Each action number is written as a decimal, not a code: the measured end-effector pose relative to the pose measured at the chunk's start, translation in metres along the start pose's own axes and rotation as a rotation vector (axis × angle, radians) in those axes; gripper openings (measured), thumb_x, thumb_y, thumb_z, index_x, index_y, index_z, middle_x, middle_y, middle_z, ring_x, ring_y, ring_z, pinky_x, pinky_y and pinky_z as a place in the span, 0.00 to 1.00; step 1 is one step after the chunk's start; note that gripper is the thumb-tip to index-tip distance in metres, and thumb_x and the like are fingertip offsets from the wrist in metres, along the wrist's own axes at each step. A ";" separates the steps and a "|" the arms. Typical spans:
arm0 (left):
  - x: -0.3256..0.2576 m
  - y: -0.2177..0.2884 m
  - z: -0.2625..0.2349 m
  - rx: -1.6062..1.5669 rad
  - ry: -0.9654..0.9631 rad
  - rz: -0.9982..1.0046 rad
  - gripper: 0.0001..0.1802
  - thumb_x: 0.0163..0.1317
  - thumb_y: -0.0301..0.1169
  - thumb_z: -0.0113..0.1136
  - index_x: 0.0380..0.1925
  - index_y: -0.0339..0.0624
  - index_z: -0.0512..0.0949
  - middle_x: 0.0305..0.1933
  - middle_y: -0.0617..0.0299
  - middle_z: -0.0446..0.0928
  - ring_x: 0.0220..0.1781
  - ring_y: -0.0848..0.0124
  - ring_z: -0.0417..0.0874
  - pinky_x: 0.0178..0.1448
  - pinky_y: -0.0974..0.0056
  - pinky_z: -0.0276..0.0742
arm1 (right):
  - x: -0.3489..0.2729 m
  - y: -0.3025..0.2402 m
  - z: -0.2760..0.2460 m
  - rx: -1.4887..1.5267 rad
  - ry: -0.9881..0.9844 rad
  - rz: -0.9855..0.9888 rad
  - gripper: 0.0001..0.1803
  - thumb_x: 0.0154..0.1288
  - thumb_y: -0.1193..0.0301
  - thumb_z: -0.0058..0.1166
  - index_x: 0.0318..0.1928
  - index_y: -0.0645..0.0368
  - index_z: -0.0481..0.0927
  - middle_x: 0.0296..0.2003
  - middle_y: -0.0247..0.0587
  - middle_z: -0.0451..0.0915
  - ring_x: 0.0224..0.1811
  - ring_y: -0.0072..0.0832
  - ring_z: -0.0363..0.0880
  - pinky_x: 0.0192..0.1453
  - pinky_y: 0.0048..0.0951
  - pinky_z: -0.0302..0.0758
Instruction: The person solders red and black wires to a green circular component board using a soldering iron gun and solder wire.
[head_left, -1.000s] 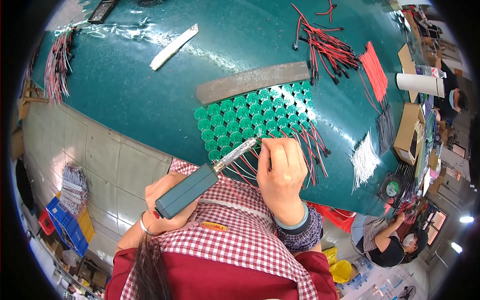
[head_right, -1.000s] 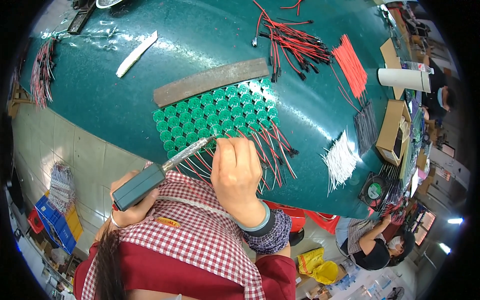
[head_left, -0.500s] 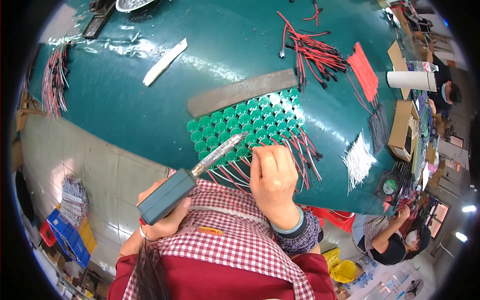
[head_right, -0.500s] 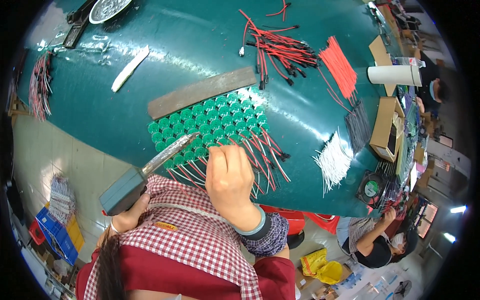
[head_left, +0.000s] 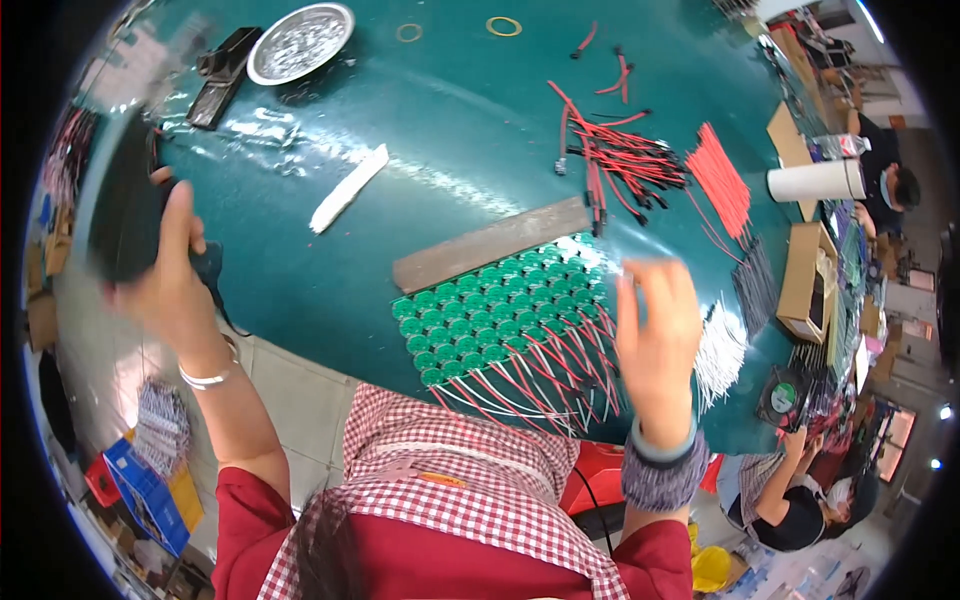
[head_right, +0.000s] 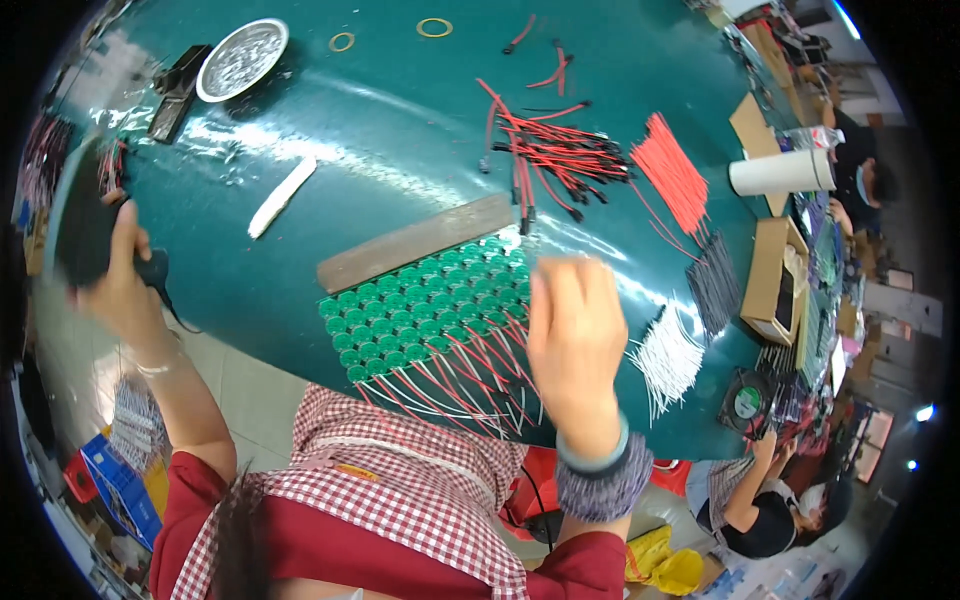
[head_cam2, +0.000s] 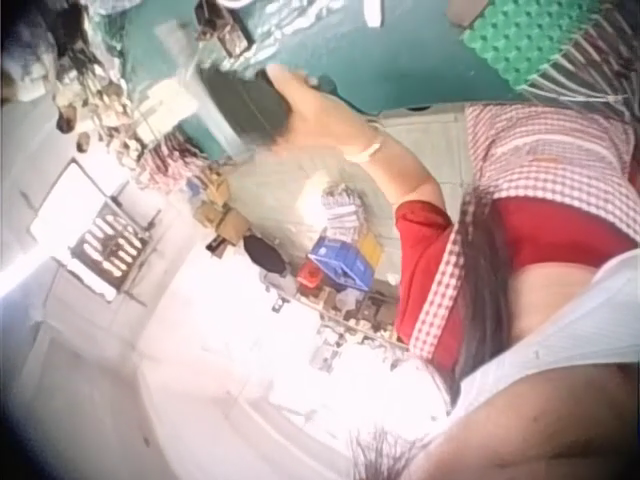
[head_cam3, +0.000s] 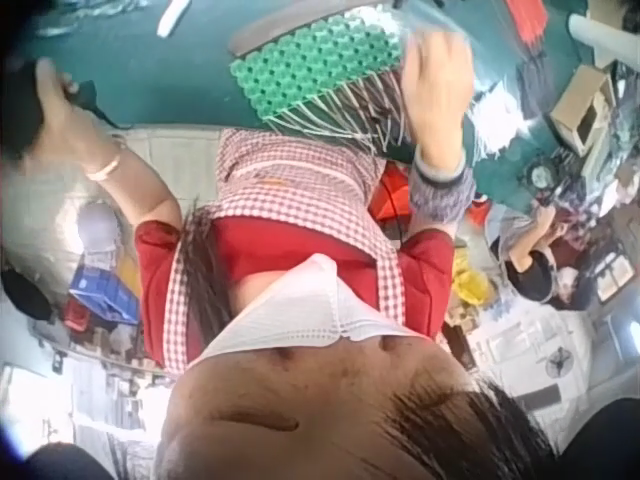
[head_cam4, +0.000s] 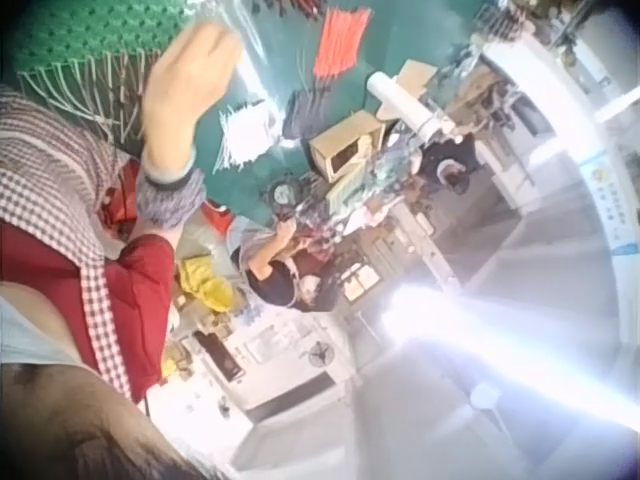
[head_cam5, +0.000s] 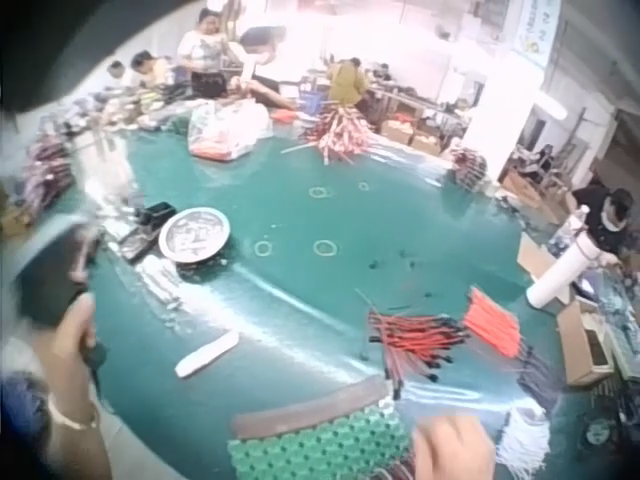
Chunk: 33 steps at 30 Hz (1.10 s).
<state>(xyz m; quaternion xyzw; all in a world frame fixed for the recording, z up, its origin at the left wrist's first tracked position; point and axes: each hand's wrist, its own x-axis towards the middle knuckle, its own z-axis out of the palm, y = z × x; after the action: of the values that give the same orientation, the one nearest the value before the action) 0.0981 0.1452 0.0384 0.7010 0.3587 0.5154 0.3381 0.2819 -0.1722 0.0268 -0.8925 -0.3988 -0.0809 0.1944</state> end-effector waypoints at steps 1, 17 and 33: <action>0.007 -0.008 0.007 -0.037 -0.084 -0.162 0.09 0.56 0.22 0.68 0.37 0.30 0.82 0.26 0.63 0.77 0.22 0.79 0.71 0.26 0.73 0.64 | 0.012 0.016 0.010 -0.020 0.027 -0.003 0.08 0.60 0.78 0.60 0.40 0.62 0.78 0.36 0.46 0.76 0.40 0.44 0.76 0.42 0.41 0.74; -0.096 0.030 0.000 -0.266 -0.343 -0.477 0.20 0.54 0.18 0.66 0.49 0.32 0.79 0.41 0.57 0.82 0.24 0.79 0.75 0.25 0.74 0.69 | 0.042 0.082 0.060 0.001 0.060 0.073 0.07 0.61 0.78 0.58 0.38 0.61 0.73 0.37 0.47 0.72 0.41 0.46 0.73 0.44 0.44 0.72; -0.128 0.026 -0.034 -0.220 -0.582 -0.621 0.23 0.54 0.19 0.69 0.52 0.34 0.79 0.48 0.58 0.83 0.49 0.70 0.82 0.56 0.64 0.77 | 0.028 0.071 0.058 0.065 -0.089 0.089 0.06 0.63 0.77 0.56 0.38 0.64 0.73 0.36 0.50 0.74 0.42 0.47 0.73 0.47 0.44 0.70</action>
<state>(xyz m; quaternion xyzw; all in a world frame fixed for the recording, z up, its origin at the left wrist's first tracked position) 0.0424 0.0260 0.0069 0.6355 0.3855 0.2055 0.6366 0.3526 -0.1721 -0.0381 -0.9053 -0.3693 -0.0195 0.2090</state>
